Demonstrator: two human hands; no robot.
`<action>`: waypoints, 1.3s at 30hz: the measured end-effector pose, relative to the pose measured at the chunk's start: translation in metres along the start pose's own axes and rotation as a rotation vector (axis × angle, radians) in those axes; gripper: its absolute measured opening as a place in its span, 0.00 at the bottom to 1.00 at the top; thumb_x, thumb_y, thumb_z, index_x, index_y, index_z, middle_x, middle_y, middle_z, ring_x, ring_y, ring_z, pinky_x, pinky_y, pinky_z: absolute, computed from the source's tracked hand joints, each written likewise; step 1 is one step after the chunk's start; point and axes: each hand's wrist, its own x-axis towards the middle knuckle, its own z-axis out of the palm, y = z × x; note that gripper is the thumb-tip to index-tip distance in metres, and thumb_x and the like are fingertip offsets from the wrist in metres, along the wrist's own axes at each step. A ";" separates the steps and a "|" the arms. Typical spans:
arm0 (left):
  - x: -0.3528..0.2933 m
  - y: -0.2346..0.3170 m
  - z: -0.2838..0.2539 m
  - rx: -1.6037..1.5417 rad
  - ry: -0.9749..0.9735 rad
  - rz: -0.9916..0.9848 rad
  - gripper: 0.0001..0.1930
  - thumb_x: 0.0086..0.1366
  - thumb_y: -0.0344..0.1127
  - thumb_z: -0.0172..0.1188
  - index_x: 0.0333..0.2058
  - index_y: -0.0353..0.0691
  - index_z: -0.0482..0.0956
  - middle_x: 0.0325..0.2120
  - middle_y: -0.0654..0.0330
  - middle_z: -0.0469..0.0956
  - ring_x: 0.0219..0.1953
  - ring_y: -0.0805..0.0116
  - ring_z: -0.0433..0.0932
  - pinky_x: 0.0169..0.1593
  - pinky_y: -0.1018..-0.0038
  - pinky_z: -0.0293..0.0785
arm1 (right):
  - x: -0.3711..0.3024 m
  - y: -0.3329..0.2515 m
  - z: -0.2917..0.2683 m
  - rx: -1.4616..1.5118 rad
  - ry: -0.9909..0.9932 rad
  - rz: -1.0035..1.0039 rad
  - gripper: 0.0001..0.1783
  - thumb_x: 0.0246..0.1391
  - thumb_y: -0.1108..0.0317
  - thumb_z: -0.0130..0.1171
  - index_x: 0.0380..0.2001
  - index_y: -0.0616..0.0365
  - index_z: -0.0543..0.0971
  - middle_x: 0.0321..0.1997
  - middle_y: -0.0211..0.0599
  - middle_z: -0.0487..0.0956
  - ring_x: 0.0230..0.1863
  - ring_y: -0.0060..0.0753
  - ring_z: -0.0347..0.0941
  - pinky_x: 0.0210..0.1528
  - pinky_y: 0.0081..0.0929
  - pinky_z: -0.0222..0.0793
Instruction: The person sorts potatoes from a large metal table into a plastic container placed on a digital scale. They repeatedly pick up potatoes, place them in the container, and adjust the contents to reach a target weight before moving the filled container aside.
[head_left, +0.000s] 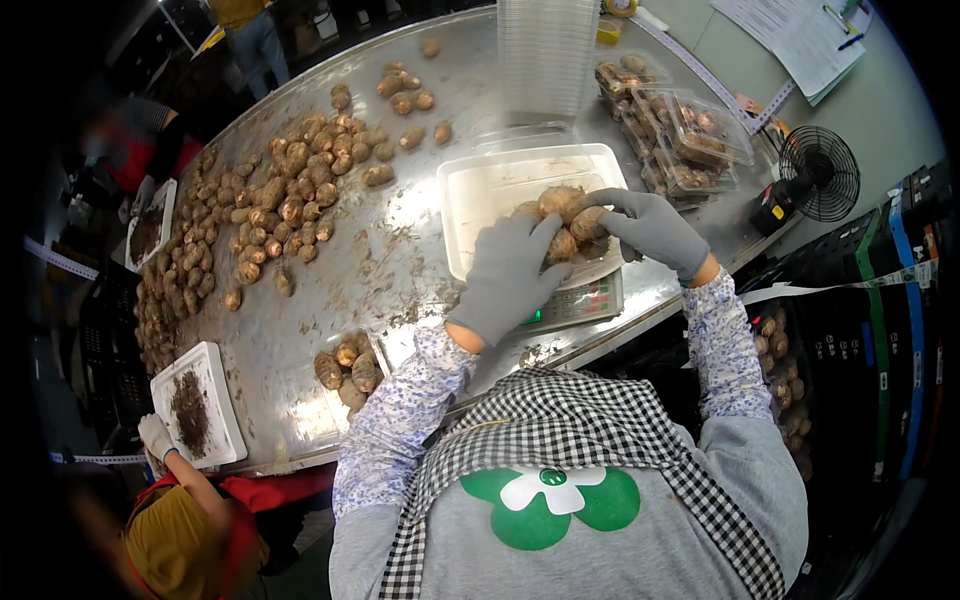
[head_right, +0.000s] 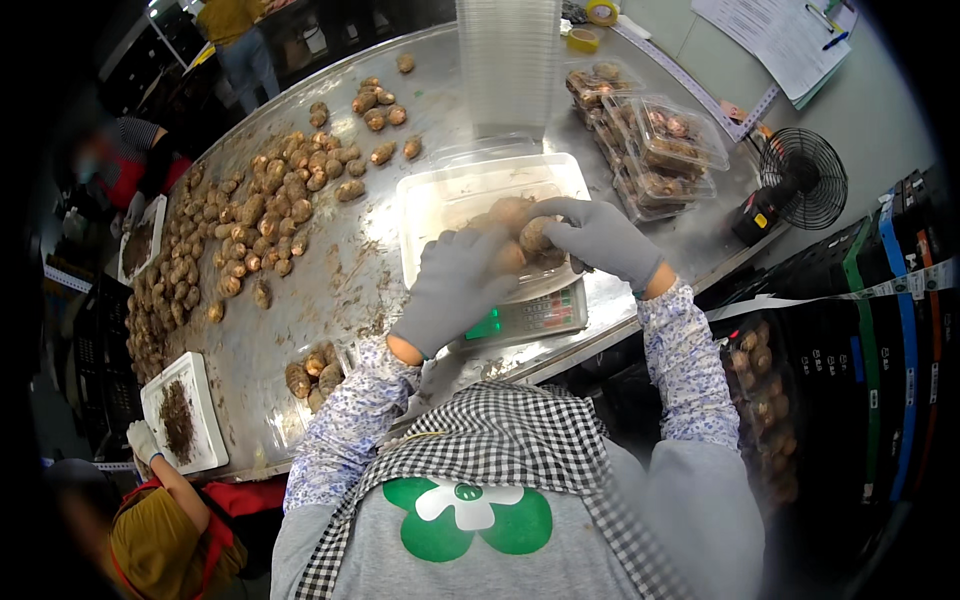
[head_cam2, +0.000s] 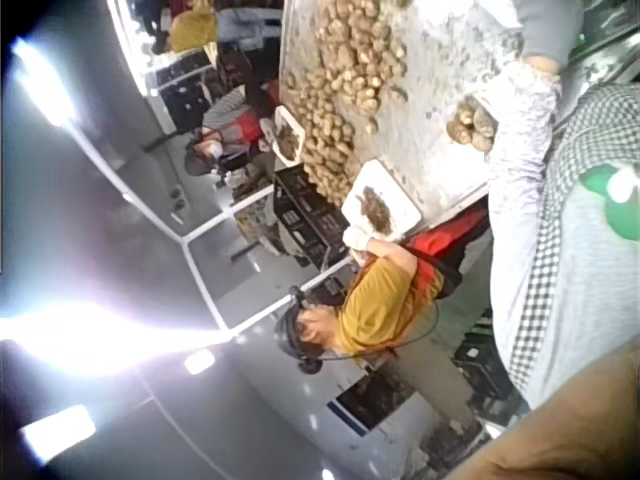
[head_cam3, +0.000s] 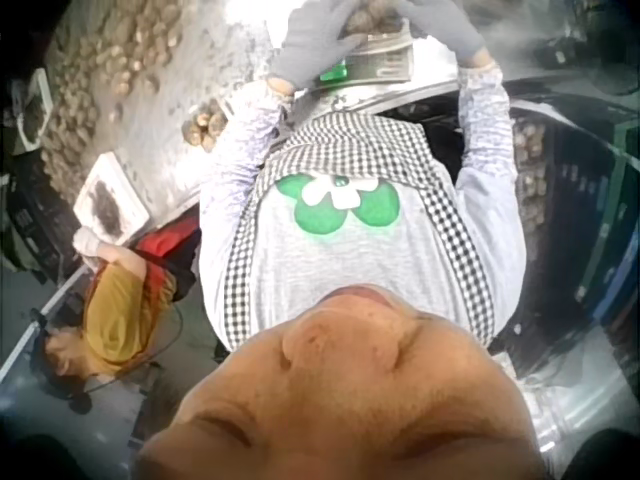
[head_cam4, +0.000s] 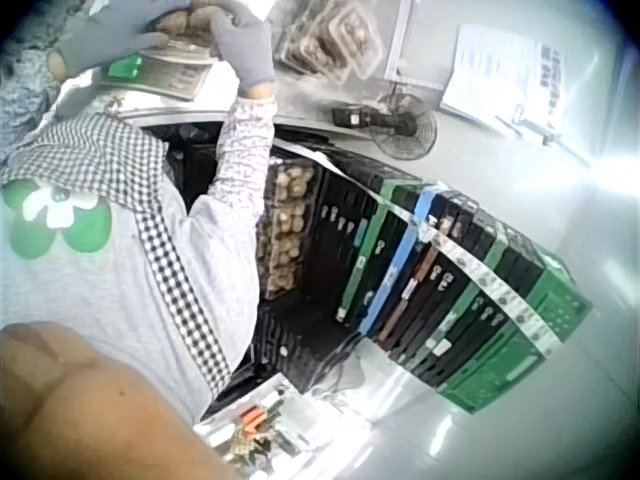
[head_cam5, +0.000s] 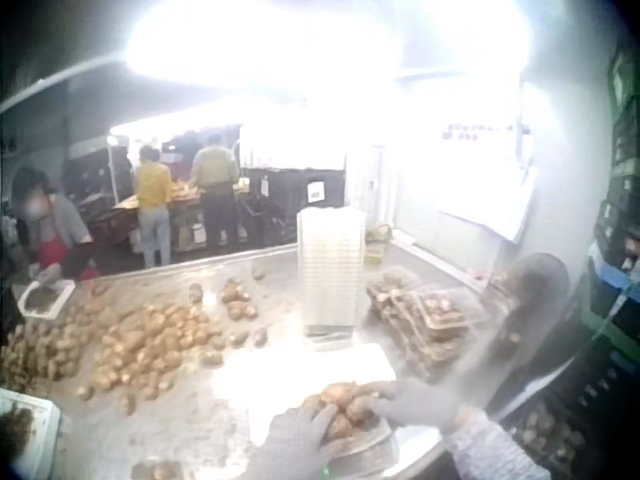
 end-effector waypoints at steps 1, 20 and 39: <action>-0.002 0.001 0.003 0.047 -0.003 0.005 0.24 0.62 0.46 0.65 0.55 0.43 0.76 0.43 0.51 0.77 0.50 0.52 0.76 0.55 0.57 0.71 | -0.001 0.003 -0.002 0.025 0.015 -0.011 0.19 0.63 0.58 0.56 0.53 0.53 0.82 0.25 0.28 0.78 0.19 0.16 0.72 0.24 0.17 0.70; -0.087 -0.044 -0.035 -0.561 0.605 -0.526 0.16 0.70 0.35 0.57 0.51 0.31 0.78 0.46 0.57 0.80 0.46 0.72 0.77 0.51 0.74 0.73 | -0.052 0.007 0.003 0.441 -0.030 -0.367 0.22 0.62 0.69 0.48 0.56 0.71 0.75 0.41 0.43 0.82 0.26 0.22 0.77 0.29 0.18 0.74; -0.079 -0.013 -0.036 -1.697 0.408 -0.407 0.23 0.74 0.39 0.52 0.62 0.31 0.66 0.51 0.48 0.74 0.51 0.60 0.77 0.54 0.66 0.82 | 0.014 -0.025 0.024 0.194 0.114 -0.476 0.23 0.60 0.58 0.60 0.56 0.56 0.77 0.32 0.40 0.82 0.30 0.31 0.79 0.37 0.30 0.76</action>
